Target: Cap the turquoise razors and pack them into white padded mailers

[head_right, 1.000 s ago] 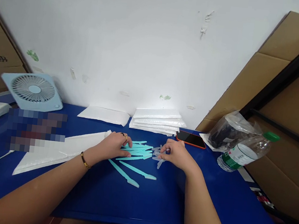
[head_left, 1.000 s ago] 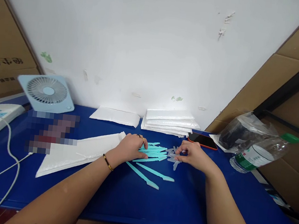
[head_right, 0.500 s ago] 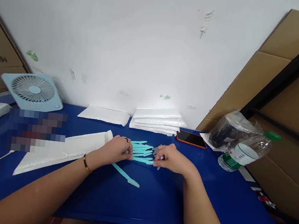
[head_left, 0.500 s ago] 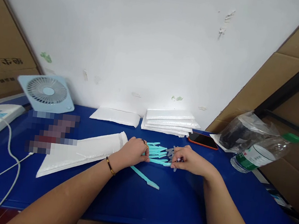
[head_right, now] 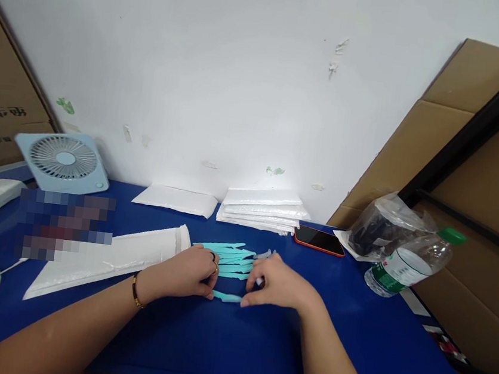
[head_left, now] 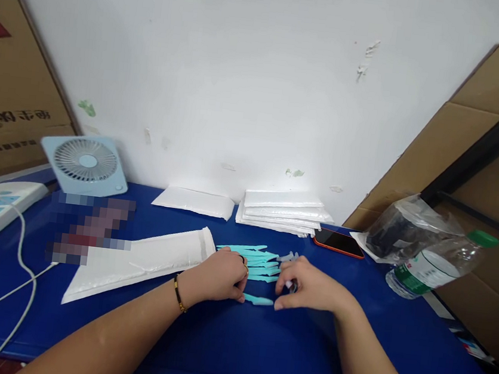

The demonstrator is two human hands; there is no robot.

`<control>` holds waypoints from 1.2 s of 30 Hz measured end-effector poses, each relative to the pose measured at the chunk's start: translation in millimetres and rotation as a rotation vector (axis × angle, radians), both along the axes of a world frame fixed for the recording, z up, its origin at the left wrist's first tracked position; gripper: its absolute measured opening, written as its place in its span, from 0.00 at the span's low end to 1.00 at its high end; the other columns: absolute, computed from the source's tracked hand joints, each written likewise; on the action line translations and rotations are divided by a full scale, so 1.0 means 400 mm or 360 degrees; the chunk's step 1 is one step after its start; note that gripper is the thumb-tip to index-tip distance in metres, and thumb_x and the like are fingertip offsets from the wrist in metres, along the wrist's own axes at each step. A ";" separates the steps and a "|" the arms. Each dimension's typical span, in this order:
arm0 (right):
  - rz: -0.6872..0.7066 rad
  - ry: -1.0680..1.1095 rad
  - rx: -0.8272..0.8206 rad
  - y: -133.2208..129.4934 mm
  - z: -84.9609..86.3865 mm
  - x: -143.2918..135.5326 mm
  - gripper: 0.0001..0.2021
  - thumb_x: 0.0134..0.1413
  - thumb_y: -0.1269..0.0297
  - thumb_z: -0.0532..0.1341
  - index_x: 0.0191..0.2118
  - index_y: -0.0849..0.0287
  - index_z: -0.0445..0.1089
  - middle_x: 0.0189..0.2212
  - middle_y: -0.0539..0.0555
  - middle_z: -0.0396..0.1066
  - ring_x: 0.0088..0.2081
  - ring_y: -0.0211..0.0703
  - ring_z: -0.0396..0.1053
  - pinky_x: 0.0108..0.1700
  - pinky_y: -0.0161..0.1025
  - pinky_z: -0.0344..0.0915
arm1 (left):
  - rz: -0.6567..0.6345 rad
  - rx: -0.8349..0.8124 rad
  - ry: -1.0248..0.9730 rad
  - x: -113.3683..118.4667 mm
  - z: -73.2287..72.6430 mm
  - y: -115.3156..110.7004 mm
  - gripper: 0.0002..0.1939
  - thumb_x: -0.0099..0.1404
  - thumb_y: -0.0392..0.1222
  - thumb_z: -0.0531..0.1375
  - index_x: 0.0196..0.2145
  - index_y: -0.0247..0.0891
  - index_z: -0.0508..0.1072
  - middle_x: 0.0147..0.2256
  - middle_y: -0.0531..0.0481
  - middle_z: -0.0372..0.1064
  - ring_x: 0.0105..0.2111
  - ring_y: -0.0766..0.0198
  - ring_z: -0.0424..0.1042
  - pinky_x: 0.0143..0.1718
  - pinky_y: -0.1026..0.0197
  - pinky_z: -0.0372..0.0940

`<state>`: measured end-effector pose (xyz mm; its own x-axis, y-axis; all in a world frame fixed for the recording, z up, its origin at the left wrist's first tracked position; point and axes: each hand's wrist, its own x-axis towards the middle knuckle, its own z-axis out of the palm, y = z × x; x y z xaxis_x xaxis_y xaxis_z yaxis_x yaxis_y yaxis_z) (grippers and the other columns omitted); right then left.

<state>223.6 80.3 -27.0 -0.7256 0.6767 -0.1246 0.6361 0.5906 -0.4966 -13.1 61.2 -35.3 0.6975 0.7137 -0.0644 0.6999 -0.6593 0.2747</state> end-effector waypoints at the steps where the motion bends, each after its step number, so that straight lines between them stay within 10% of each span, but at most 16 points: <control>1: 0.0069 -0.0031 -0.0002 -0.007 -0.004 -0.016 0.18 0.40 0.44 0.64 0.29 0.55 0.74 0.27 0.50 0.68 0.33 0.43 0.63 0.42 0.41 0.54 | 0.0027 0.0007 -0.0035 0.002 -0.003 0.003 0.09 0.53 0.50 0.64 0.25 0.43 0.76 0.26 0.53 0.68 0.32 0.64 0.67 0.38 0.60 0.53; 10: -0.0114 -0.0047 -0.0047 0.027 -0.005 0.061 0.15 0.42 0.48 0.64 0.26 0.57 0.73 0.25 0.49 0.69 0.30 0.40 0.63 0.39 0.39 0.55 | 0.0157 -0.0018 -0.0133 0.001 -0.007 0.007 0.23 0.48 0.61 0.63 0.37 0.43 0.74 0.37 0.50 0.70 0.40 0.57 0.67 0.44 0.58 0.55; 13: -0.0368 0.0138 0.0055 0.050 -0.002 0.096 0.14 0.47 0.50 0.61 0.30 0.57 0.74 0.28 0.52 0.69 0.29 0.40 0.64 0.32 0.37 0.56 | 0.0153 0.0138 -0.0208 0.011 -0.026 -0.001 0.46 0.46 0.70 0.57 0.58 0.43 0.57 0.57 0.43 0.54 0.57 0.48 0.53 0.53 0.52 0.50; 19: -0.0631 0.0401 0.0395 0.085 -0.022 0.093 0.15 0.50 0.52 0.58 0.29 0.57 0.74 0.28 0.54 0.68 0.30 0.41 0.63 0.36 0.39 0.58 | 0.0011 0.0148 -0.0117 0.029 -0.087 -0.002 0.47 0.56 0.71 0.45 0.64 0.39 0.40 0.64 0.40 0.36 0.63 0.49 0.36 0.60 0.48 0.36; 28: -0.0697 0.1451 -0.0787 0.083 -0.041 0.066 0.39 0.50 0.35 0.29 0.38 0.59 0.67 0.25 0.54 0.63 0.24 0.41 0.57 0.33 0.41 0.59 | 0.0015 0.0121 -0.0160 0.031 -0.064 -0.024 0.45 0.54 0.70 0.49 0.62 0.43 0.45 0.62 0.40 0.46 0.60 0.48 0.48 0.58 0.48 0.46; 36: -0.0670 0.1687 -0.1015 0.079 -0.048 0.063 0.36 0.52 0.36 0.32 0.33 0.56 0.67 0.23 0.52 0.59 0.23 0.40 0.53 0.32 0.42 0.57 | -0.0040 0.0088 -0.0170 0.040 -0.045 -0.047 0.41 0.55 0.68 0.51 0.61 0.47 0.50 0.59 0.43 0.52 0.57 0.48 0.53 0.55 0.48 0.51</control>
<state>248.8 111.7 -46.2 -0.4167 0.9090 -0.0075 -0.1579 -0.0805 -0.9842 2.7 42.2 -53.2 0.7161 0.6962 0.0503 0.6515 -0.6926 0.3097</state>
